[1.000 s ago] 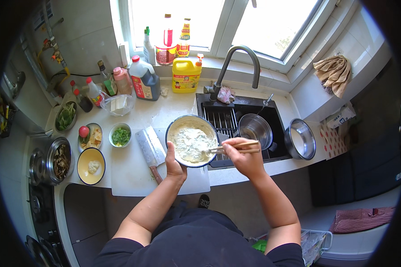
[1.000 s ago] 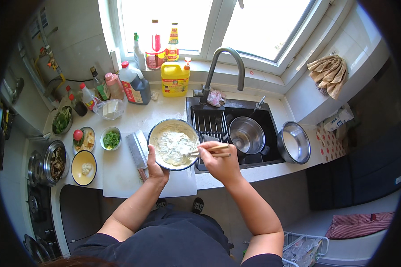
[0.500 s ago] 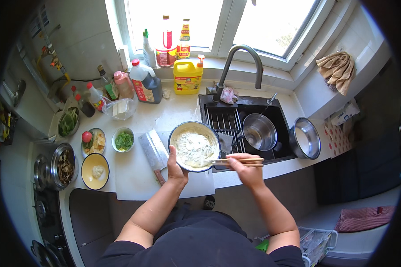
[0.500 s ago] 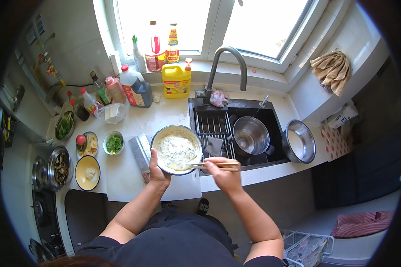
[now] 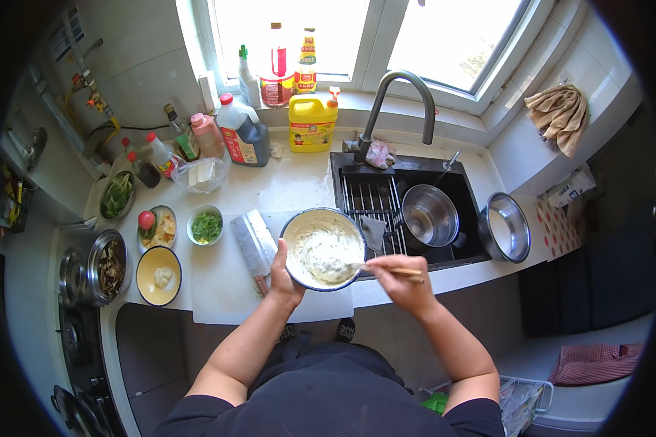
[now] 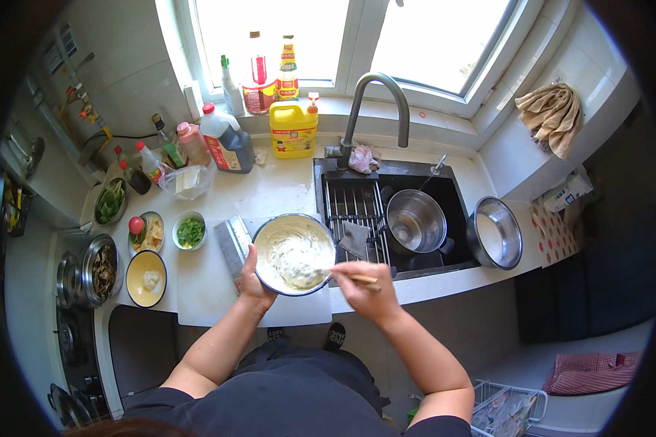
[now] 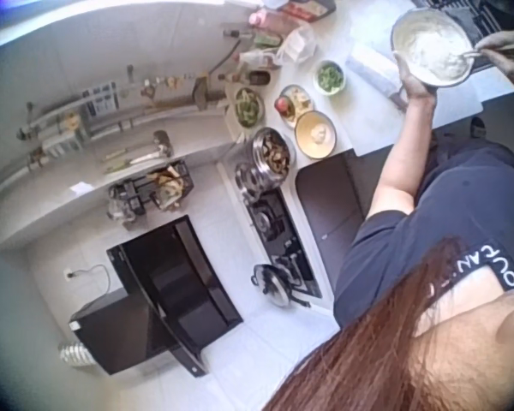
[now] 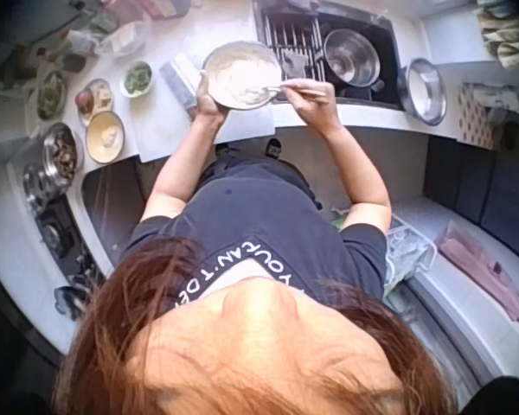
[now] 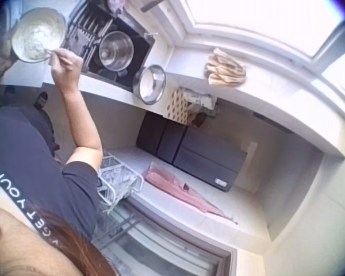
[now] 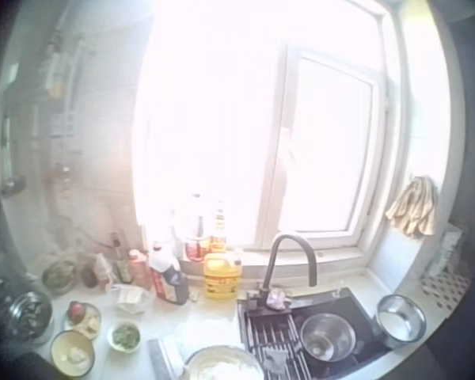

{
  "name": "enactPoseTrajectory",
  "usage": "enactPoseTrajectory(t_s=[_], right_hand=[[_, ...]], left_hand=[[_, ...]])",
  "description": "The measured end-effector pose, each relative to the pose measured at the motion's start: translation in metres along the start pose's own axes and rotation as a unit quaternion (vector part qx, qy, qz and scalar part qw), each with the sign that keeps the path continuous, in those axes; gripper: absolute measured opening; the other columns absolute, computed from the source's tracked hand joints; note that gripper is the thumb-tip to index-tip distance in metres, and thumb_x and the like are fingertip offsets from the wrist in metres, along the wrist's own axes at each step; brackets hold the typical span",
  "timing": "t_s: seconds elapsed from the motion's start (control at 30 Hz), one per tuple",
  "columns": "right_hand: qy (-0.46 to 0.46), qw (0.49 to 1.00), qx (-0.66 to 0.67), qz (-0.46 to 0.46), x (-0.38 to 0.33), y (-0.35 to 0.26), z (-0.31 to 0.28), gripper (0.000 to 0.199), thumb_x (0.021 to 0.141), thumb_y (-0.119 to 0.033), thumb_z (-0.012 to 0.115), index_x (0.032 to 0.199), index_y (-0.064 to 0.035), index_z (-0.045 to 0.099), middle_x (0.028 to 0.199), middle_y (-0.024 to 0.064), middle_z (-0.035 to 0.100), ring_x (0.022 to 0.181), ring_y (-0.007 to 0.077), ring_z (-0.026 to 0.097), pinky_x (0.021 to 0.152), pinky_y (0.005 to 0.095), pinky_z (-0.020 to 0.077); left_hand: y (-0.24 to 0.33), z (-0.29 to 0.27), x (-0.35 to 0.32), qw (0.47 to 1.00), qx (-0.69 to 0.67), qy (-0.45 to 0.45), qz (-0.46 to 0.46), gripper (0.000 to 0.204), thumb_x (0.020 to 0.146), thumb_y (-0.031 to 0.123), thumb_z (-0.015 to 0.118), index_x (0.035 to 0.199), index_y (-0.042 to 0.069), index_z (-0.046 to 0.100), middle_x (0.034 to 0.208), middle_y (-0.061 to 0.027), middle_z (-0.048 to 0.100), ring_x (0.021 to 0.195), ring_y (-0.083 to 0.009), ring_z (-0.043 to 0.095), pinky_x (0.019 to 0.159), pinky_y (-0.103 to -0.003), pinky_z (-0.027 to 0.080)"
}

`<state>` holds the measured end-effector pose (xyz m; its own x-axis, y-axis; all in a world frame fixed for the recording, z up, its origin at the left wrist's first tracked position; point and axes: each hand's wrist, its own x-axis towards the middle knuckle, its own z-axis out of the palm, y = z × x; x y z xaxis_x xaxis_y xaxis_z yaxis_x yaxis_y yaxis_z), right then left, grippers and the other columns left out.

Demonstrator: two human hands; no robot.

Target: The person kneads dough in a bowl, washes their hands, cleans a pot in the sink, and mixes ingredients in another bowl using chopsticks.

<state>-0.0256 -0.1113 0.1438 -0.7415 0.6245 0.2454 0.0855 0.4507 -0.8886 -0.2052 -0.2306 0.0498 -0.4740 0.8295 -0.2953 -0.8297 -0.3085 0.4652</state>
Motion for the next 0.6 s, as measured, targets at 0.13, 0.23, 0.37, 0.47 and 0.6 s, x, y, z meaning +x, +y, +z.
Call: enactPoseTrajectory(t_s=[0.13,0.23,0.37,0.47,0.6], right_hand=[[-0.012,0.996,0.086,0.006,0.002,-0.003,0.022,0.008,0.078,-0.001,0.065,0.085,0.0006,0.070,0.078,0.0105,0.069,0.070,0.0129,0.065,0.062,0.0232,0.0509],[0.051,0.985,0.154,0.057,0.020,0.017,0.012,0.007,0.081,-0.001,0.064,0.084,0.0029,0.069,0.080,0.0081,0.069,0.072,0.0101,0.064,0.064,0.0217,0.0515],[0.036,0.999,-0.010,-0.015,-0.006,0.016,-0.001,0.008,0.077,0.000,0.065,0.084,0.0008,0.069,0.079,0.0148,0.068,0.069,0.0157,0.067,0.062,0.0247,0.0528],[-0.035,0.999,0.005,0.001,-0.024,-0.005,0.011,0.009,0.076,0.000,0.066,0.084,-0.0002,0.070,0.077,0.0148,0.068,0.070,0.0195,0.068,0.062,0.0267,0.0522],[0.093,0.971,0.210,0.072,-0.007,0.029,0.030,0.008,0.080,0.000,0.065,0.085,0.0030,0.069,0.080,0.0094,0.069,0.070,0.0099,0.063,0.064,0.0226,0.0510]], left_hand=[[-0.015,0.012,-0.009,0.996,0.061,-0.020,-0.058,0.070,0.090,0.057,0.036,0.130,0.000,0.038,0.127,-0.0156,0.048,0.116,-0.0265,0.049,0.099,-0.038,0.039],[-0.016,0.014,-0.018,0.993,0.079,-0.045,-0.072,0.070,0.090,0.057,0.035,0.131,0.000,0.038,0.127,-0.0158,0.049,0.117,-0.0263,0.048,0.099,-0.038,0.038],[-0.003,-0.003,-0.012,0.998,0.047,-0.026,-0.024,0.068,0.090,0.055,0.038,0.130,-0.001,0.039,0.126,-0.0160,0.050,0.116,-0.0261,0.049,0.098,-0.037,0.039],[-0.012,-0.009,-0.005,0.998,0.056,0.006,-0.028,0.069,0.089,0.057,0.040,0.127,0.000,0.041,0.123,-0.0157,0.052,0.113,-0.0261,0.051,0.096,-0.037,0.040],[-0.029,0.004,-0.015,0.994,0.074,-0.007,-0.083,0.069,0.089,0.057,0.038,0.128,0.000,0.041,0.125,-0.0148,0.051,0.113,-0.0261,0.051,0.096,-0.037,0.040]])
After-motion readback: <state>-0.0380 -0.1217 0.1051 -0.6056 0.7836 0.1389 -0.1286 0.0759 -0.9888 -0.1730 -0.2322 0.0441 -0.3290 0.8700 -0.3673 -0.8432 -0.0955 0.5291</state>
